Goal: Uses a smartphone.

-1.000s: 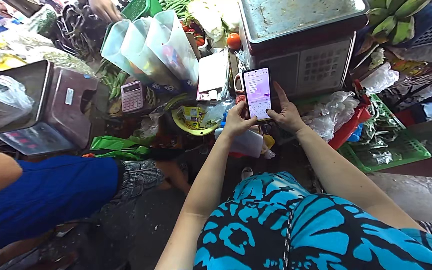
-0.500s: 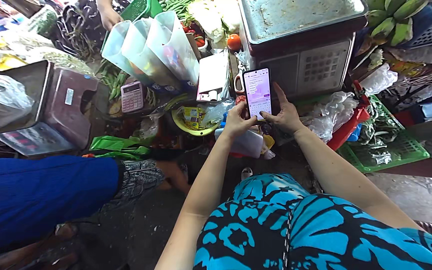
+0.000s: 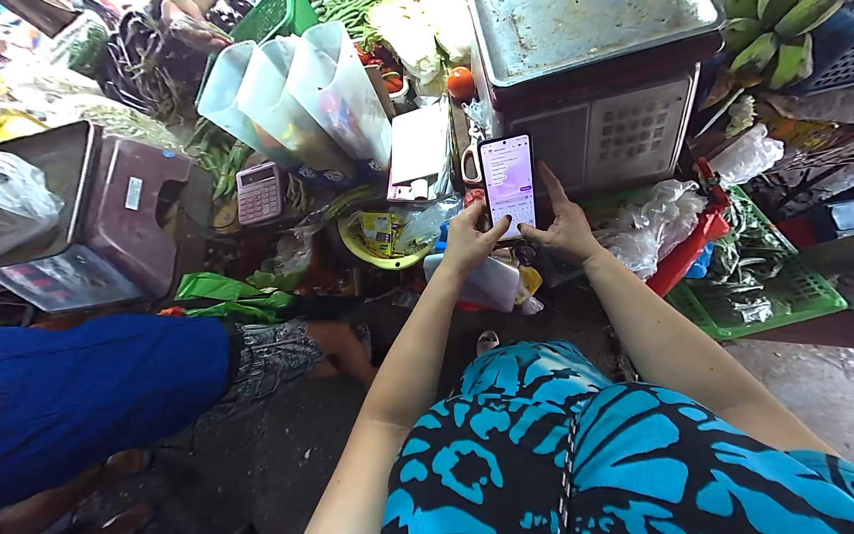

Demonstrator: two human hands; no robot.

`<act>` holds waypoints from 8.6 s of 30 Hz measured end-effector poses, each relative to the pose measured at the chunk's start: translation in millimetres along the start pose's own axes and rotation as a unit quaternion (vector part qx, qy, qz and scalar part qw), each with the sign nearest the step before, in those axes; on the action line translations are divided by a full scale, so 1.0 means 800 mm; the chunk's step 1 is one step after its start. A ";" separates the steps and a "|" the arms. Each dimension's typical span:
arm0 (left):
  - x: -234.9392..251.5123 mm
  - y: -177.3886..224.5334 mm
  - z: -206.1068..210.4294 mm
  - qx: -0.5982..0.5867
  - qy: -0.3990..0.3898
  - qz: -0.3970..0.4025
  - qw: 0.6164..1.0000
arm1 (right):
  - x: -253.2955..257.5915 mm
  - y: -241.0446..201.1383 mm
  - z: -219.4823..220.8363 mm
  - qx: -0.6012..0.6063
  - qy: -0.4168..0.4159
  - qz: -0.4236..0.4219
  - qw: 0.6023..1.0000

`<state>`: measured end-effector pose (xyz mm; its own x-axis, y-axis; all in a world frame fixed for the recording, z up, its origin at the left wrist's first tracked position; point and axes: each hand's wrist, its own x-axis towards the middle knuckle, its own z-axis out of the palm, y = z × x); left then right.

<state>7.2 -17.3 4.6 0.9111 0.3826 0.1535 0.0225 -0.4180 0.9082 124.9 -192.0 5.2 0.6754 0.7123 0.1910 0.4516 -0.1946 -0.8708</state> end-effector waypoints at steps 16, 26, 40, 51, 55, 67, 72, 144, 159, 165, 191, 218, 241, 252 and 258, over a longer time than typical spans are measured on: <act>0.001 -0.006 -0.007 -0.028 -0.038 0.013 0.999 | 0.001 0.005 -0.002 -0.005 -0.011 -0.011 1.000; 0.001 -0.007 -0.007 -0.034 -0.040 0.018 0.998 | 0.003 0.003 0.001 0.006 0.025 0.026 0.999; -0.001 0.002 -0.010 -0.002 -0.041 -0.002 0.999 | 0.004 0.001 -0.016 0.087 -0.066 0.016 0.994; -0.002 0.001 -0.010 -0.018 -0.037 0.001 0.999 | 0.004 0.002 -0.017 0.158 -0.086 0.016 0.984; -0.001 0.002 -0.010 -0.015 -0.037 0.003 0.999 | 0.003 -0.002 -0.017 0.145 -0.083 0.026 0.986; -0.001 0.004 -0.009 -0.027 -0.031 -0.007 0.999 | 0.005 0.002 -0.017 0.133 -0.083 0.022 0.987; -0.003 0.005 -0.010 -0.036 -0.021 0.003 0.999 | 0.005 0.001 -0.019 0.125 -0.082 0.031 0.988; 0.001 -0.017 -0.020 -0.027 -0.076 0.070 0.994 | -0.004 0.009 0.005 0.129 -0.031 0.008 0.991; 0.000 -0.010 -0.021 -0.006 -0.074 0.057 0.996 | -0.004 0.006 0.005 0.128 -0.027 0.000 0.991; 0.001 -0.014 -0.022 -0.013 -0.081 0.059 0.995 | -0.005 0.004 0.006 0.151 -0.023 0.014 0.988; 0.004 -0.007 -0.018 -0.016 -0.075 0.026 0.997 | -0.003 -0.002 0.003 0.128 -0.023 0.029 0.991; 0.003 -0.004 -0.018 -0.018 -0.065 0.008 0.998 | -0.005 -0.003 0.001 0.073 -0.025 0.032 0.996; 0.003 -0.011 -0.018 -0.026 -0.076 0.024 0.996 | -0.001 0.006 0.006 0.093 -0.014 0.014 0.996; 0.002 -0.008 -0.019 -0.019 -0.071 0.018 0.997 | -0.003 0.002 0.007 0.063 -0.009 0.006 0.998; 0.003 -0.008 -0.021 -0.025 -0.079 0.021 0.996 | -0.003 -0.004 0.014 0.015 0.025 0.048 0.998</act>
<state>2.5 -0.4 5.9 0.9643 0.2299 0.1318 -0.0334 -0.3878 0.9212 115.4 -185.3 2.3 0.7433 0.6567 0.1273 0.3659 -0.2399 -0.8992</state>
